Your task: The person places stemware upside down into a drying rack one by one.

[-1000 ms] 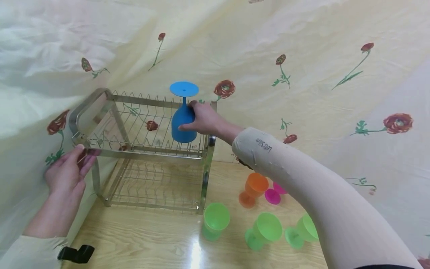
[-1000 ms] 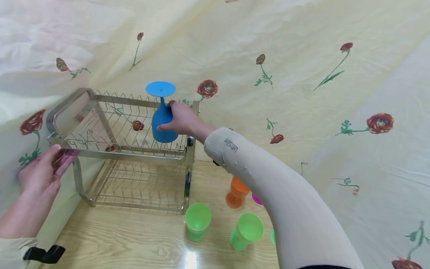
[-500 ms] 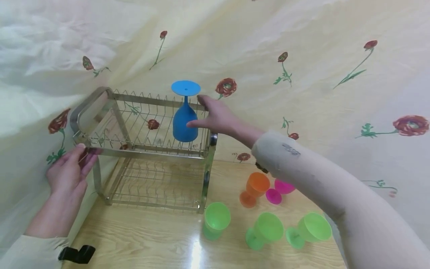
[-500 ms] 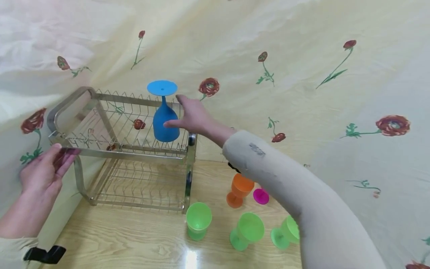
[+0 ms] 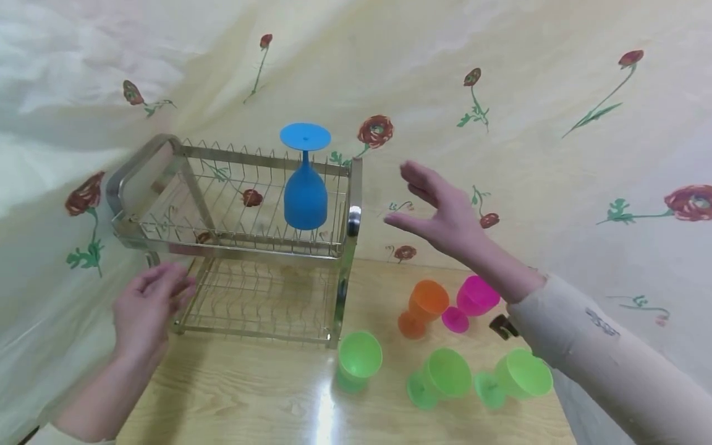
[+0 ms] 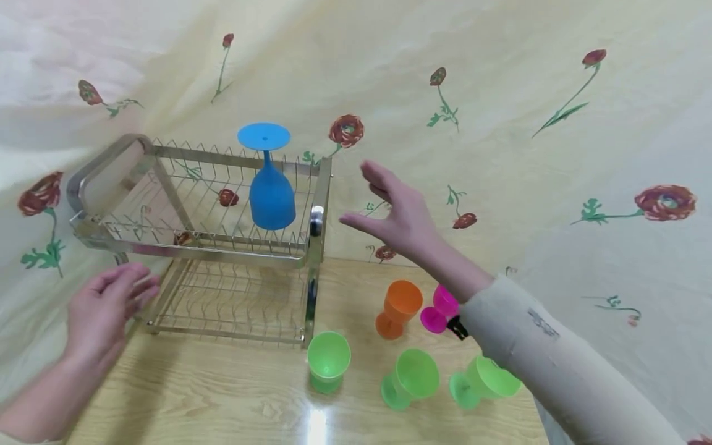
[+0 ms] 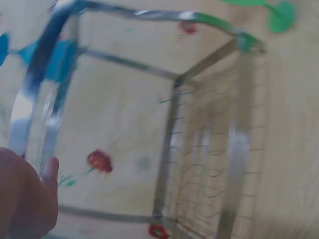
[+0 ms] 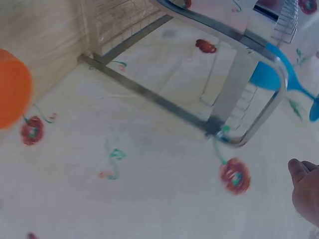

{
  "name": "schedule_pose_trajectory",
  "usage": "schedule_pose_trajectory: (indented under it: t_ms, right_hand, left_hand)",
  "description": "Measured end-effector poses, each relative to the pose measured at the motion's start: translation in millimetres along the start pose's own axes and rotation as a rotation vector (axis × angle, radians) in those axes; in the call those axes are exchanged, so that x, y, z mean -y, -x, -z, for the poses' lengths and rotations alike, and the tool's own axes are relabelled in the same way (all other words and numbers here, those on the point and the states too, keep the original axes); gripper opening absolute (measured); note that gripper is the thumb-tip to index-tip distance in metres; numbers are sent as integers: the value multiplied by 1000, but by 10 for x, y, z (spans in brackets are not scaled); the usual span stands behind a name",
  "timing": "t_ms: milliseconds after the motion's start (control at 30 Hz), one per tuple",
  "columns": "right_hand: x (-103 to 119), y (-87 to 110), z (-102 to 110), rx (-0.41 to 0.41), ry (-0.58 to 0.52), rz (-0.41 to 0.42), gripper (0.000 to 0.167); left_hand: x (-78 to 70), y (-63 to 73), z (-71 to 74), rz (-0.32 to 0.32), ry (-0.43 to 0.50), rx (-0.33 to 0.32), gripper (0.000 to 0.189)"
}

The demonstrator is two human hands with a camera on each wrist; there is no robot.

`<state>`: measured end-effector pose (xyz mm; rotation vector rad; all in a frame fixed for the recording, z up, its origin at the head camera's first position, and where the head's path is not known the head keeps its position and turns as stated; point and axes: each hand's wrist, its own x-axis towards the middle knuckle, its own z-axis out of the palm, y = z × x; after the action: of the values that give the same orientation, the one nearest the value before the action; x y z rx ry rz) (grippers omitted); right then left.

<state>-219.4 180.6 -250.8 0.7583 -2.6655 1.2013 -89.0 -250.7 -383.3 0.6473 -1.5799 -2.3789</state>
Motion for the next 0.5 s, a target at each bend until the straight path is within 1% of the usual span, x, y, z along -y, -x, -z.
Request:
schedule_pose_trajectory:
  t_ms: [67, 133, 200, 233, 300, 400, 467, 500]
  right_hand:
    - [-109, 142, 73, -29, -18, -50, 92]
    - [-237, 287, 128, -50, -38, -100, 91]
    - [-387, 427, 160, -55, -53, -152, 91]
    - [-468, 504, 176, -54, -54, -175, 91]
    - [-623, 653, 189, -39, -44, -219, 92]
    - [-821, 850, 165, -8, -36, -279, 94]
    - [-916, 965, 136, 18, -33, -315, 95]
    - [-953, 1017, 118, 32, -31, -330, 96]
  left_hand:
    - [134, 66, -80, -2, -232, 94, 55]
    - [280, 131, -162, -24, -490, 193, 64]
    - [432, 173, -239, -61, -693, 301, 73]
    - [510, 191, -294, -81, -759, 354, 75]
    - [667, 200, -403, -115, -823, 447, 77]
    - [880, 203, -567, -183, -856, 586, 83]
    - [1012, 201, -669, -236, -882, 661, 87]
    - [1073, 206, -717, -258, -904, 688, 91]
